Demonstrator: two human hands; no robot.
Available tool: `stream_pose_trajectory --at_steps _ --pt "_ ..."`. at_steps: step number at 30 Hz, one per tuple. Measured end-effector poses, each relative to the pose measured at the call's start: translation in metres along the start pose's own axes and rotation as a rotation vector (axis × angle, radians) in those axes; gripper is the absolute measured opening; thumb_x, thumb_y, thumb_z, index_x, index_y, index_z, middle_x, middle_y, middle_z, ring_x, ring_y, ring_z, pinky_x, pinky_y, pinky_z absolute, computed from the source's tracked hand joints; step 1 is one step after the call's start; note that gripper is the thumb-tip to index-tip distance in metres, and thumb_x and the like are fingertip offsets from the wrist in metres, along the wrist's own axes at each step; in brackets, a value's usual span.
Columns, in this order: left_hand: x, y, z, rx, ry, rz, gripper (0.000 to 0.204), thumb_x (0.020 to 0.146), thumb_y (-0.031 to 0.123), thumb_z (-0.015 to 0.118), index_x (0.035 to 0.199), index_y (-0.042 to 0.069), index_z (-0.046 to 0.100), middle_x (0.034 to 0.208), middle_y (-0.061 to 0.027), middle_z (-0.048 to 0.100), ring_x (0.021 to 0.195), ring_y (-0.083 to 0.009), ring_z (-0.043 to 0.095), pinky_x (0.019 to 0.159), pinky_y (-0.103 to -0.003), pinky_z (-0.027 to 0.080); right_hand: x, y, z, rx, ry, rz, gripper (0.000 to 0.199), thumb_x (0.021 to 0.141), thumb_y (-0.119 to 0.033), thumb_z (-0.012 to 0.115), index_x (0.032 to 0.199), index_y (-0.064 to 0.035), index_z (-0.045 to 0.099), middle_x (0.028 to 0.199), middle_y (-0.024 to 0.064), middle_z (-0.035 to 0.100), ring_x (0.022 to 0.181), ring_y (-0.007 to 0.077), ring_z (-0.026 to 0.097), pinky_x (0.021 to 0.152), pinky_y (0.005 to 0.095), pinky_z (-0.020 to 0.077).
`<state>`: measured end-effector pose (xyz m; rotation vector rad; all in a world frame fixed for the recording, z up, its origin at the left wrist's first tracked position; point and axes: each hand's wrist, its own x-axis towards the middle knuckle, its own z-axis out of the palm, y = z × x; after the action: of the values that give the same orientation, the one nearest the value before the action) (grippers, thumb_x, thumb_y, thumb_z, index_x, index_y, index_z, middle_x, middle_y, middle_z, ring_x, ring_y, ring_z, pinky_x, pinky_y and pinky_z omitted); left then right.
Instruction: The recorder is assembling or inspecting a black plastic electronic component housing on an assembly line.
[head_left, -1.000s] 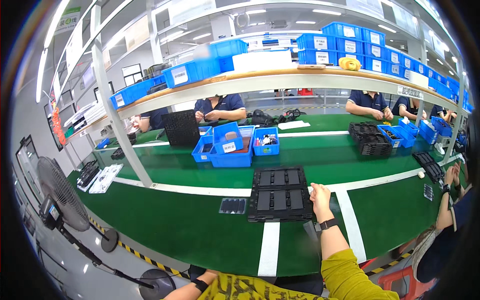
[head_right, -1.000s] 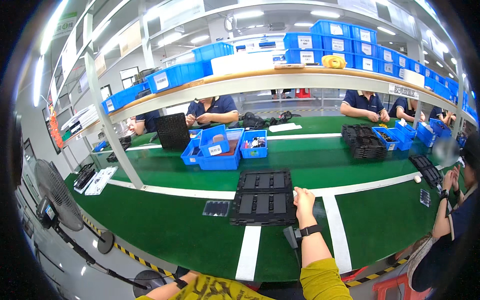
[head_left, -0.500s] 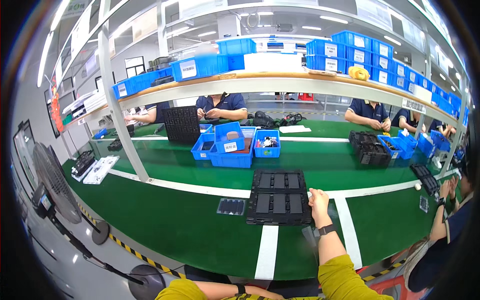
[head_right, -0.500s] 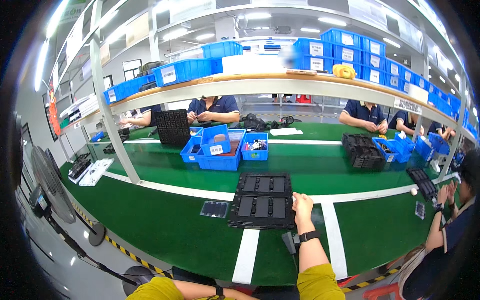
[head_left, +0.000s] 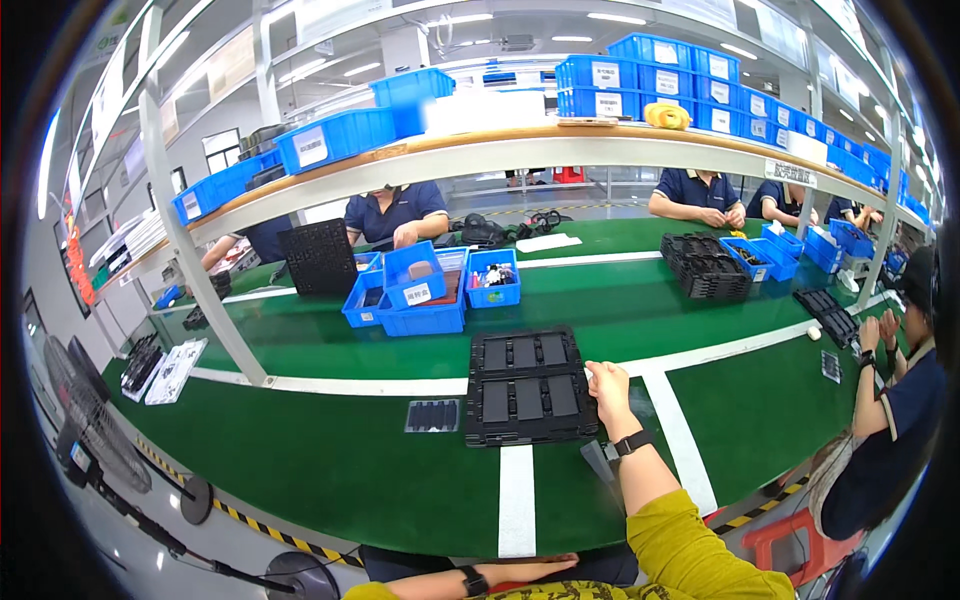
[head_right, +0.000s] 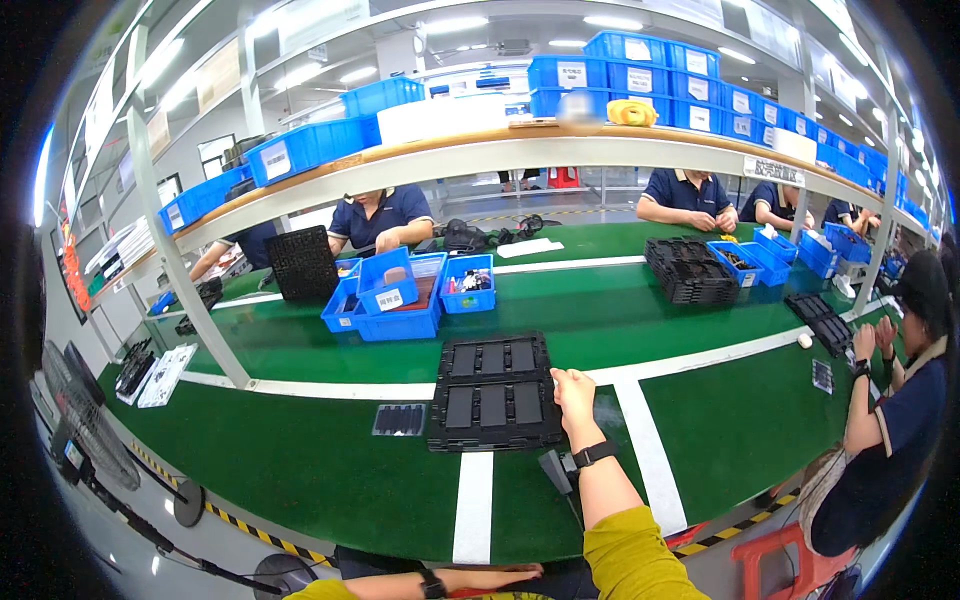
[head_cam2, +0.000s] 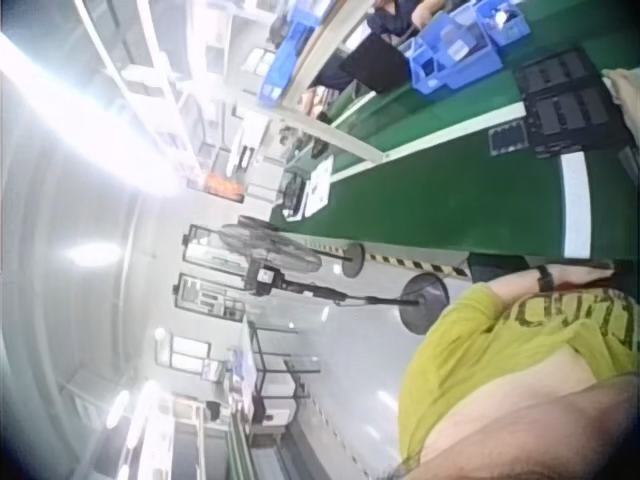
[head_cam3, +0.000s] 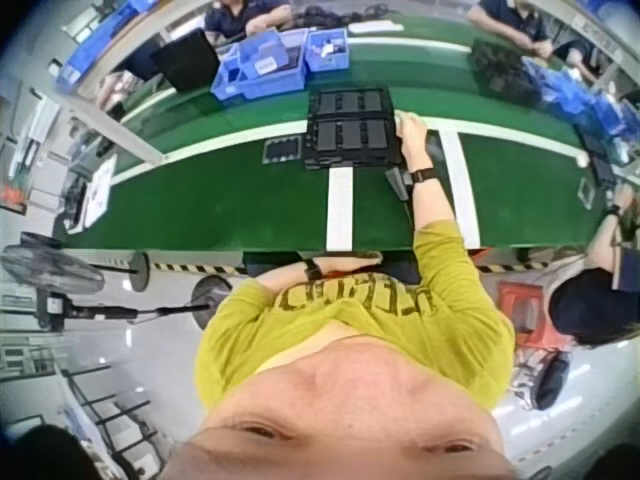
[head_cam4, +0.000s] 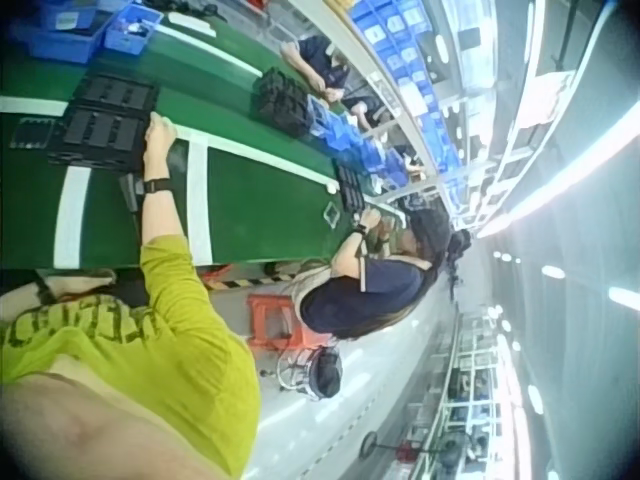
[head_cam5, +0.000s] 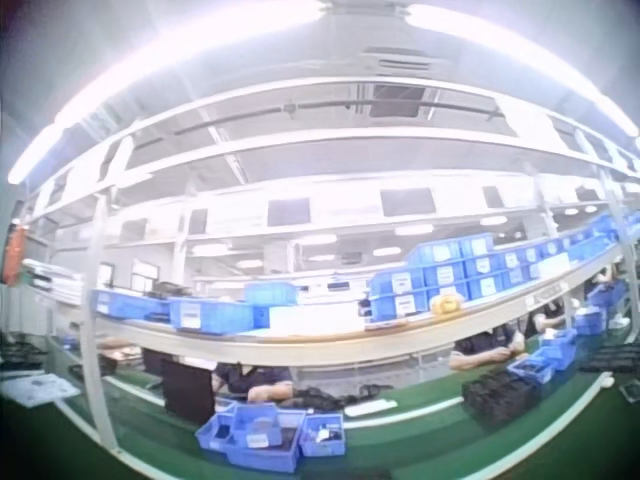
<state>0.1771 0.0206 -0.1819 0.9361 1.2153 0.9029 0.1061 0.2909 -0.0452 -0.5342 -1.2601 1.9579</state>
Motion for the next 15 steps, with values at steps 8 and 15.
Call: stream_pose_trajectory --at_steps 8,15 --pt "-0.178 0.01 -0.051 0.394 0.041 -0.317 0.031 0.083 0.032 0.054 0.092 0.003 0.058 0.08 -0.0011 0.06 0.076 -0.01 0.054 0.068 -0.026 0.044 0.0 0.0 0.0 0.003 0.021 0.005 0.034 0.076 -0.006 0.058 0.052 -0.0133 0.034 0.046 -0.0046 0.033 0.037 0.0041 0.028 0.035 0.0206 0.0195" --pt "-0.257 0.018 -0.079 0.278 0.084 -0.504 0.031 0.083 0.033 0.055 0.091 0.003 0.058 0.079 -0.0019 0.059 0.075 -0.0101 0.054 0.066 -0.026 0.044 0.006 0.012 -0.001 -0.093 0.071 -0.044 0.035 0.075 -0.008 0.059 0.049 -0.0124 0.036 0.045 -0.0038 0.035 0.036 0.0054 0.03 0.035 0.0226 0.0209"
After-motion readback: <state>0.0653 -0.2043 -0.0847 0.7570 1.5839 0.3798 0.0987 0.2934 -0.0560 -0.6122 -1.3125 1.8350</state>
